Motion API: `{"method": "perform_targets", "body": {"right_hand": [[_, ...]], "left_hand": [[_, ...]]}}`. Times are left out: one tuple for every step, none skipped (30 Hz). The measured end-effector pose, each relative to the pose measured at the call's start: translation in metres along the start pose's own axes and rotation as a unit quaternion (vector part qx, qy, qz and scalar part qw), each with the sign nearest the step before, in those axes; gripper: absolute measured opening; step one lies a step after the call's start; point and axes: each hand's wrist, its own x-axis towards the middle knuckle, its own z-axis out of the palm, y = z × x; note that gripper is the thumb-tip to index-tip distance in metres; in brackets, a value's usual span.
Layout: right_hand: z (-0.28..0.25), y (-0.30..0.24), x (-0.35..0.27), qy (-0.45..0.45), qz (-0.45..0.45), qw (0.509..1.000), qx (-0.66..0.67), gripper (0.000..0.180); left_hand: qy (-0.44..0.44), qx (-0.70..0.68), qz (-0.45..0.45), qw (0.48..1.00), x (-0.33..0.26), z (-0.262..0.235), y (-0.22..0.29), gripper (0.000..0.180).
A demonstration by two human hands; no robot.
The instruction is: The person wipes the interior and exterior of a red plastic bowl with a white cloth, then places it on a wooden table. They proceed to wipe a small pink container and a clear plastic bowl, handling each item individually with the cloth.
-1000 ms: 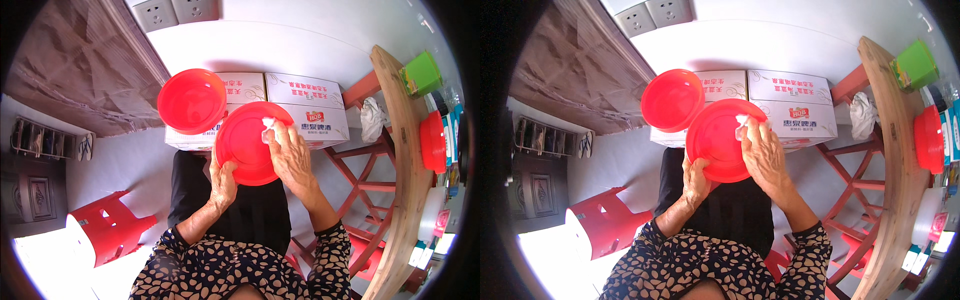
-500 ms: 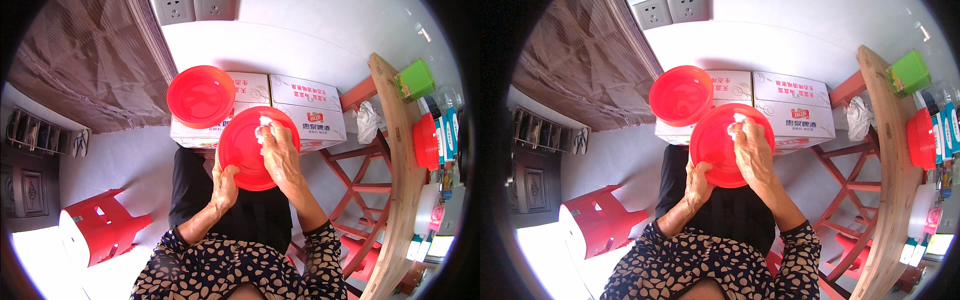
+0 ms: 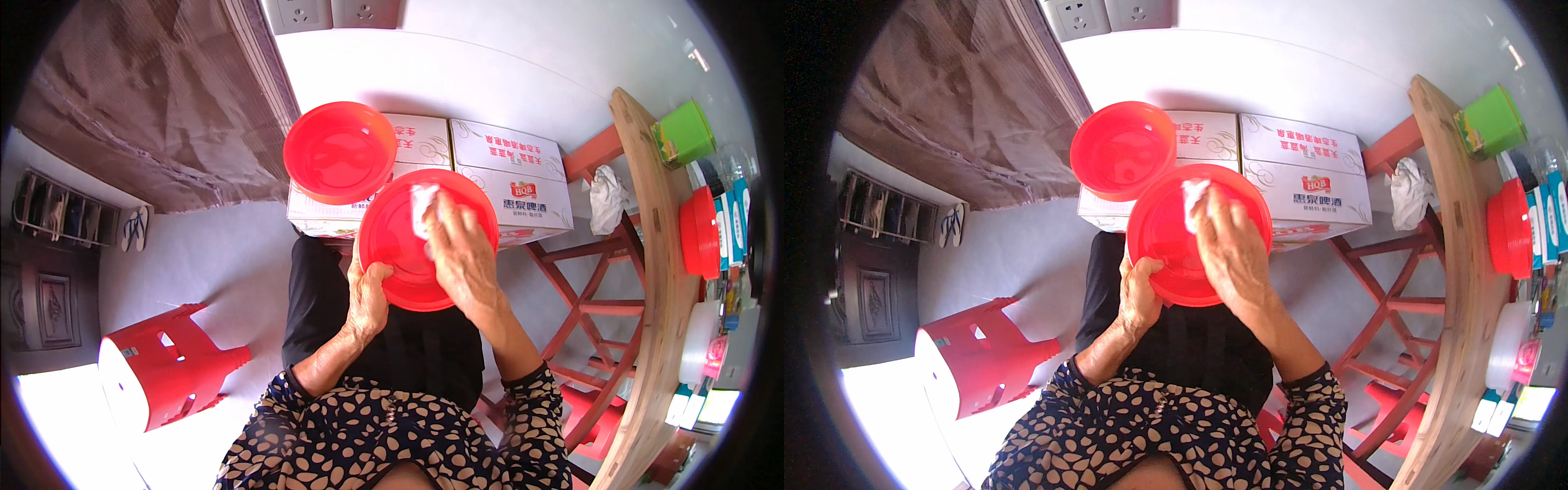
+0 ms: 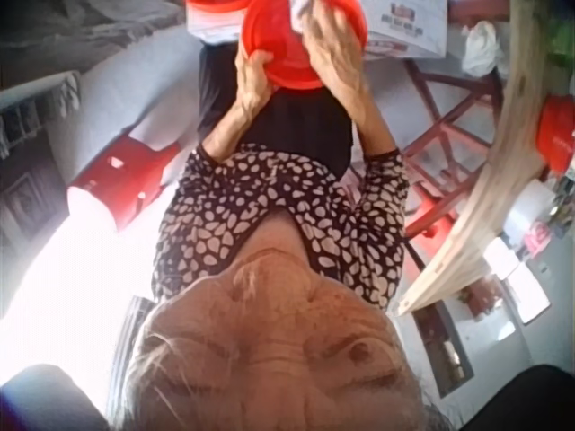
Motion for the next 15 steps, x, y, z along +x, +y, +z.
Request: {"method": "perform_targets", "body": {"right_hand": [[0.002,0.006,0.001,0.001,0.038,0.999,0.003,0.043],[0.005,0.005,0.001,0.046,0.052,0.996,0.047,0.046],[0.008,0.003,0.003,0.056,0.047,0.995,0.072,0.046],[0.010,0.001,0.007,0.065,0.041,0.992,0.096,0.046],[0.012,-0.002,0.009,0.074,0.034,0.989,0.121,0.046],[0.013,-0.006,0.010,0.063,0.015,0.988,0.137,0.042],[0.014,-0.011,0.009,0.051,-0.004,0.987,0.153,0.038],[0.015,-0.016,0.006,0.039,-0.024,0.984,0.169,0.034],[0.016,-0.020,0.003,0.027,-0.045,0.981,0.185,0.030],[0.015,-0.021,-0.003,-0.005,-0.074,0.979,0.189,0.022],[0.016,-0.023,-0.007,-0.028,-0.094,0.969,0.228,0.017],[0.012,-0.024,-0.013,-0.068,-0.103,0.962,0.242,0.016],[0.008,-0.024,-0.018,-0.108,-0.112,0.954,0.255,0.015],[0.008,-0.020,-0.020,-0.111,-0.119,0.949,0.270,0.016],[0.006,-0.015,-0.022,-0.114,-0.123,0.944,0.284,0.017]], "left_hand": [[-0.004,-0.006,0.002,1.000,0.000,0.000,-0.001,0.051],[-0.008,-0.013,0.003,1.000,0.000,0.002,-0.001,0.051],[-0.009,-0.018,0.004,1.000,0.000,0.004,0.000,0.051],[-0.012,-0.026,0.004,1.000,-0.001,0.006,0.003,0.049],[-0.014,-0.034,0.003,0.999,-0.003,0.009,0.007,0.046],[-0.017,-0.043,0.003,0.999,-0.005,0.012,0.011,0.044],[-0.009,-0.045,-0.003,0.999,-0.005,0.013,0.012,0.042],[0.000,-0.047,-0.009,0.999,-0.005,0.014,0.013,0.040],[0.010,-0.050,-0.014,0.999,-0.004,0.013,0.014,0.040],[0.003,-0.008,0.021,1.000,-0.003,0.011,0.011,0.042],[-0.008,0.001,0.003,1.000,0.000,0.001,0.005,0.040],[-0.017,0.010,-0.017,1.000,0.002,-0.009,0.005,0.039],[-0.011,-0.006,-0.012,1.000,0.001,-0.010,0.001,0.036],[-0.006,-0.022,-0.006,1.000,0.001,-0.012,-0.002,0.033],[-0.013,-0.025,-0.013,1.000,0.001,-0.012,-0.004,0.033]]}}
